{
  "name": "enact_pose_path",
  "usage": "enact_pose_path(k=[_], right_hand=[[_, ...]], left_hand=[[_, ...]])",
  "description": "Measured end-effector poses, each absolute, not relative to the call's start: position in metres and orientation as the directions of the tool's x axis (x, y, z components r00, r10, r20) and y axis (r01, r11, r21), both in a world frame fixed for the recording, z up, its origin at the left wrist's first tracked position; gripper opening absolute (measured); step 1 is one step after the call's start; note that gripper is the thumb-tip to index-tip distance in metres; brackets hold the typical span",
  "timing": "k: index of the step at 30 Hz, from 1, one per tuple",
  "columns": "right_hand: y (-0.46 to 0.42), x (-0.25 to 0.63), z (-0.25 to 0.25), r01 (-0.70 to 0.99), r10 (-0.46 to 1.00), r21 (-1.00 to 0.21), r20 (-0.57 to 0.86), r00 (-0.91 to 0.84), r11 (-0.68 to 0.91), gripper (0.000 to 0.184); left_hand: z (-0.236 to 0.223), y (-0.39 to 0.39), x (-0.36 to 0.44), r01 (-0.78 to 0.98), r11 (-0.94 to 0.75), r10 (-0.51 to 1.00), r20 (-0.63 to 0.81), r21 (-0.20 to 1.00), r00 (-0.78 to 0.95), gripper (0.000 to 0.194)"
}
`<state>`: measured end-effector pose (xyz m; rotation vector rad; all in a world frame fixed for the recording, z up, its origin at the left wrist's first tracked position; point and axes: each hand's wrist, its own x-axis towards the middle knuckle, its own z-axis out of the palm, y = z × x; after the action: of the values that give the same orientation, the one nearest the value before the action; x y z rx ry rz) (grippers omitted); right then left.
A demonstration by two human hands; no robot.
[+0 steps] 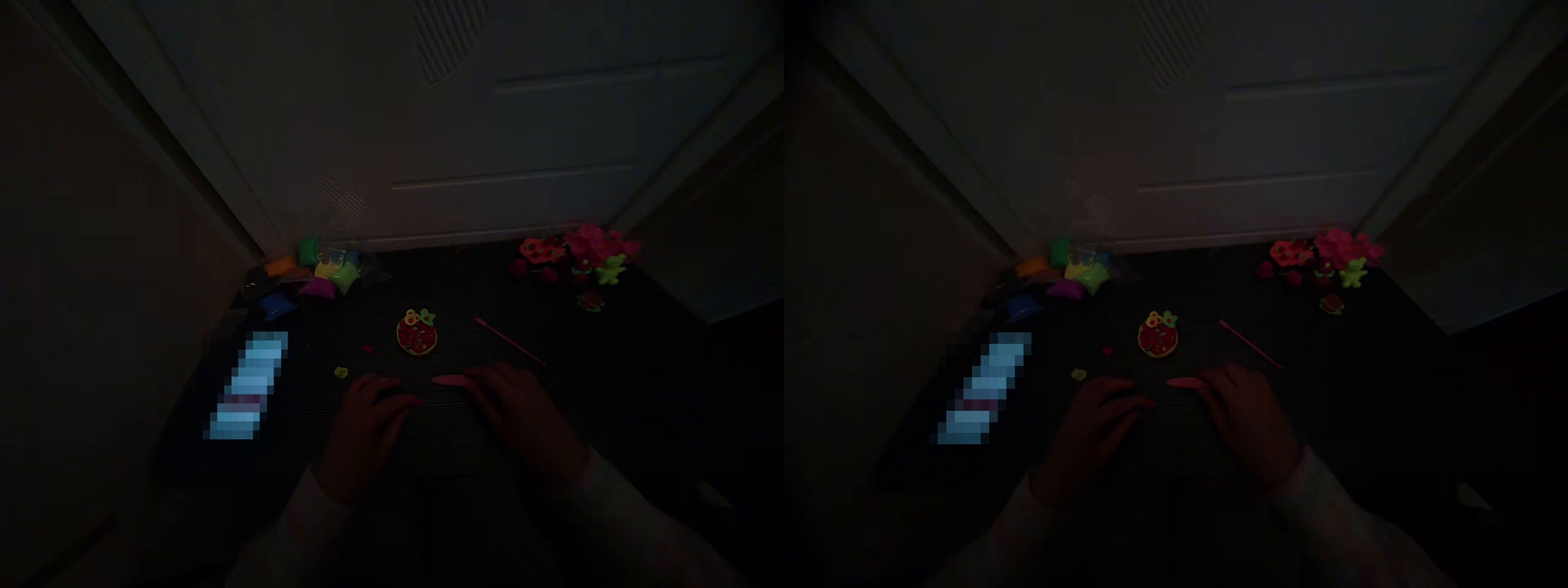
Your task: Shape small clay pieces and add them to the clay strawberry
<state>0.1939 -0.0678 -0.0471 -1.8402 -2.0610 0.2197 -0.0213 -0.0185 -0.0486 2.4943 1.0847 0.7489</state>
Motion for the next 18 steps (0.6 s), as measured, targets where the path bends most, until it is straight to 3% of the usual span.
enact_pose_path(k=[9, 15, 18], right_hand=[[-0.065, 0.195, -0.041, 0.898, 0.987, -0.410, 0.089, -0.135, 0.159, 0.025], [-0.056, 0.179, -0.019, 0.860, 0.976, -0.511, -0.184, -0.118, 0.008, 0.023], [-0.049, 0.170, -0.011, 0.860, 0.960, -0.511, -0.238, -0.151, 0.009, 0.019]], left_hand=[[-0.044, -0.023, -0.024, 0.646, -0.674, 0.739, 0.351, 0.358, 0.576, 0.021], [-0.041, -0.027, -0.018, 0.626, -0.703, 0.711, 0.327, 0.337, 0.623, 0.022], [-0.042, -0.026, -0.021, 0.619, -0.688, 0.726, 0.359, 0.380, 0.587, 0.019]])
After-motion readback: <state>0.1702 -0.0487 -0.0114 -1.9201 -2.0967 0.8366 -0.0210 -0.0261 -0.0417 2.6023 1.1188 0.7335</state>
